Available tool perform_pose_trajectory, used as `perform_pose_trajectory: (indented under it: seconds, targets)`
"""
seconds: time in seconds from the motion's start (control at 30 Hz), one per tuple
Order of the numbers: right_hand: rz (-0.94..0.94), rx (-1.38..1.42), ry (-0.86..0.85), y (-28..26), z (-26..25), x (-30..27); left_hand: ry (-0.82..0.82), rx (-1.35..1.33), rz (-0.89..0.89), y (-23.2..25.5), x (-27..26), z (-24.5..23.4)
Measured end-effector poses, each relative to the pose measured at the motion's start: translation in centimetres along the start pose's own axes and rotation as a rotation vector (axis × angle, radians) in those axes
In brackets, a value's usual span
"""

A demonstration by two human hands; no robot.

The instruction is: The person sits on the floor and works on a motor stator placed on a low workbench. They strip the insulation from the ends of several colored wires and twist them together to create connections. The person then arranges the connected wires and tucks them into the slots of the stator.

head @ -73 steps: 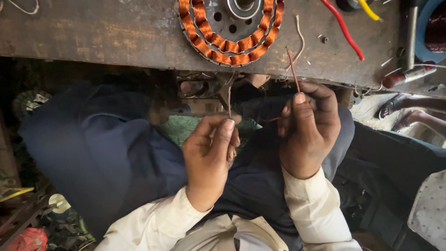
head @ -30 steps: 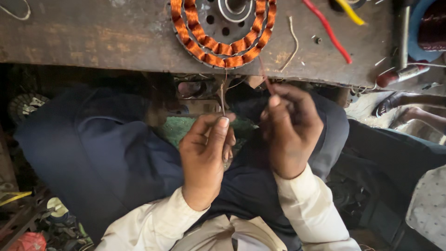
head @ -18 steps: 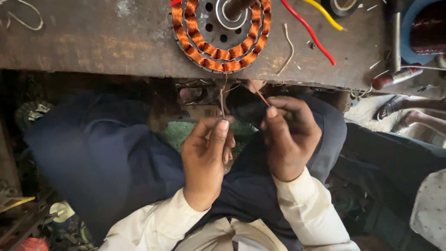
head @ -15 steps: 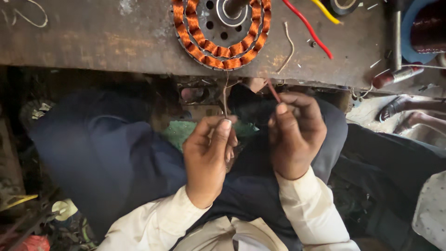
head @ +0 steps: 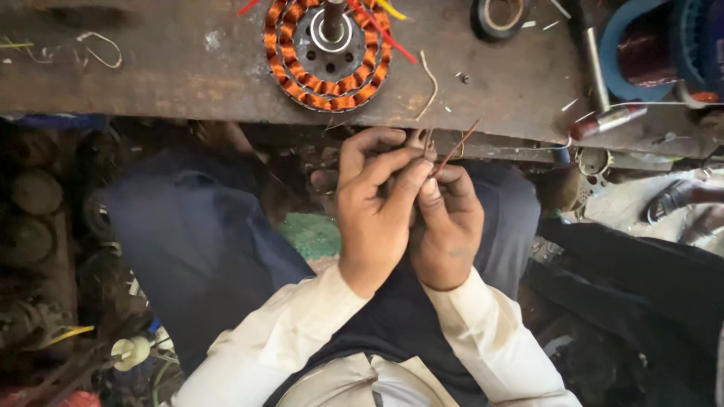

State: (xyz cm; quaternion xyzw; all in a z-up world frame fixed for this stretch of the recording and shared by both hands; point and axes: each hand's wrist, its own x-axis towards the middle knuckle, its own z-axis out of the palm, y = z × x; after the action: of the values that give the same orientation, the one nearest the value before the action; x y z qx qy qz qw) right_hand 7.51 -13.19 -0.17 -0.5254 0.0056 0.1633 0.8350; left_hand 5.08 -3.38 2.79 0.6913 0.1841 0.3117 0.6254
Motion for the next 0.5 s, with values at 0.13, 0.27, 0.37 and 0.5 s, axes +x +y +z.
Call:
perform_pose_trajectory:
  seconds: [0.13, 0.27, 0.37, 0.5]
  targets:
    - [-0.045, 0.116, 0.020, -0.1, -1.2, 1.1, -0.015, -0.048, -0.087, 0.6, 0.2, 1.9]
    - [-0.123, 0.231, -0.016, -0.7, -2.1, 2.1, 0.028, -0.091, -0.089, 1.4, 0.2, 1.3]
    - [-0.129, 0.240, -0.013, -1.0, -2.3, 2.2, 0.151, -0.208, -0.110, 1.9, 1.3, -1.0]
    - [-0.120, 0.203, -0.011, -1.0, -2.1, 2.0, 0.224, 0.330, 0.145, 1.5, 6.5, -5.0]
